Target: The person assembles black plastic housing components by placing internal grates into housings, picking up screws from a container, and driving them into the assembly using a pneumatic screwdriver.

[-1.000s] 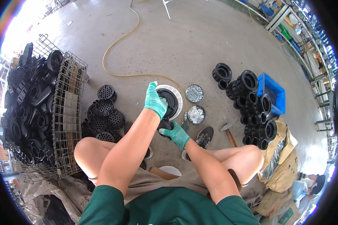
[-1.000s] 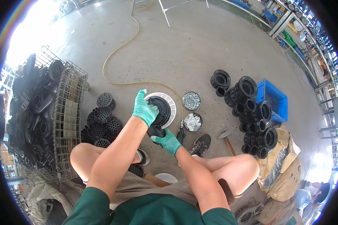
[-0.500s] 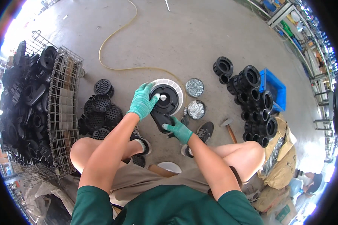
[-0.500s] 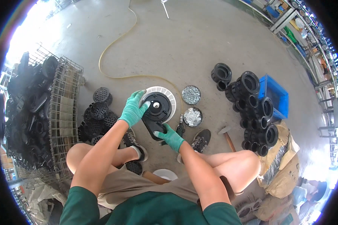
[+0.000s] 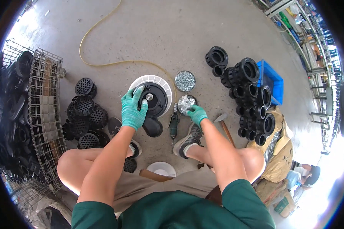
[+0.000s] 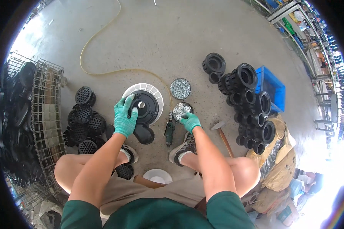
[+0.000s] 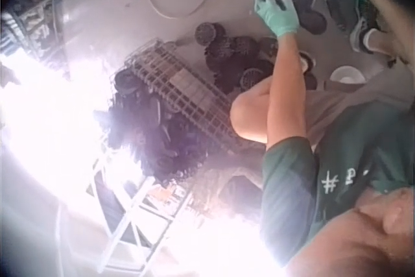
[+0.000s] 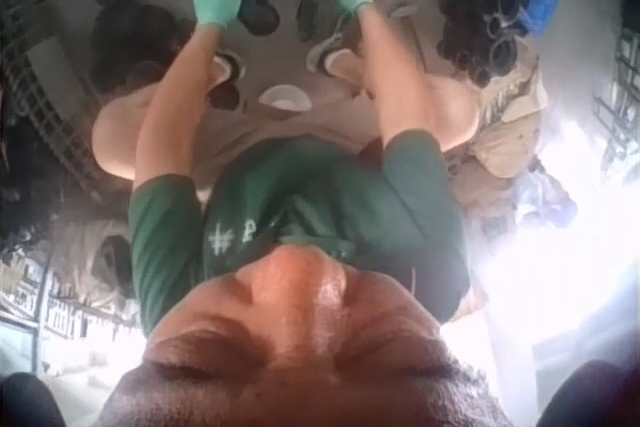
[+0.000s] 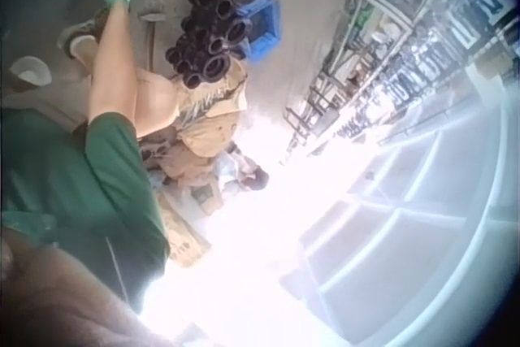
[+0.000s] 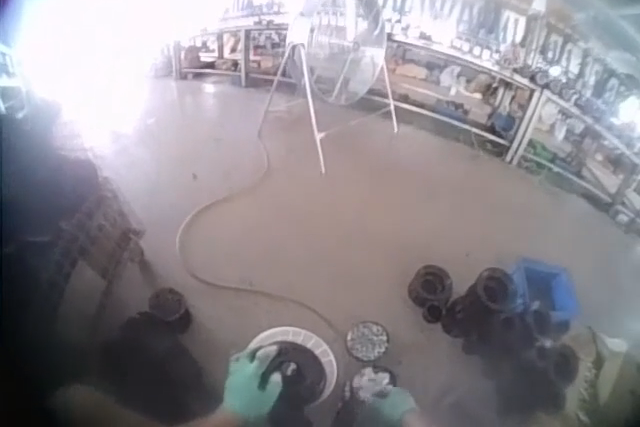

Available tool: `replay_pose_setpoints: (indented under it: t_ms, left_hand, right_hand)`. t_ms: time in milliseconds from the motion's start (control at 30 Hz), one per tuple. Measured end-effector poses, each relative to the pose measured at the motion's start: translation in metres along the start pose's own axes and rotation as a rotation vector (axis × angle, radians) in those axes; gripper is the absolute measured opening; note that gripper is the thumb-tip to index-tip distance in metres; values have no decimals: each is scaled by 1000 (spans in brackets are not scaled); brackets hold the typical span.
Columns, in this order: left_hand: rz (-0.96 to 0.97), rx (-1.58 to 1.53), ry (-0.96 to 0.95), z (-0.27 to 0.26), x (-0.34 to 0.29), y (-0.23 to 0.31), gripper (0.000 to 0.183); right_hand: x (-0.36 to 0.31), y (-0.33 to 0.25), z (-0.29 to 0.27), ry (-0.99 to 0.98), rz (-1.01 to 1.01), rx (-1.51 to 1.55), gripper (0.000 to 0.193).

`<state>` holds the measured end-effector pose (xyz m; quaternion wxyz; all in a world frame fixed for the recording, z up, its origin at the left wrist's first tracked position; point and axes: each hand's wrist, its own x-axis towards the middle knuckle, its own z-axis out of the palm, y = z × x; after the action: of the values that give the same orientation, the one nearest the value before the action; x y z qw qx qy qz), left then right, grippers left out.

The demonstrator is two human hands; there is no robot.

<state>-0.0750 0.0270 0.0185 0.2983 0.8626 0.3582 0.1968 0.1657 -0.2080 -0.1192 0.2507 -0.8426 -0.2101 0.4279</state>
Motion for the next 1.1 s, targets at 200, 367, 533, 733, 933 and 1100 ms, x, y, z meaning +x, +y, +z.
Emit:
replay_pose_setpoints:
  t_ms: [200,367,533,733,933,1100]
  left_hand:
    - [-16,7,12,1,-4,-10,54]
    - [-22,14,3,0,-3,-10,56]
    - [-16,8,0,3,0,-4,57]
    - [10,85,-56,-7,-2,-5,56]
    - [-146,62,-593,-79,31,16,76]
    - [23,-56,-329,-246,71,27,57]
  right_hand:
    - [38,-4,-17,52,-37,-243,35]
    - [40,-7,-2,54,-48,-368,39]
    - [44,-4,16,190,-108,-430,44]
    - [39,-18,20,98,-296,-400,38]
    - [49,-41,-32,-278,-281,-701,41]
    - [-5,-140,-126,-173,-428,-642,36]
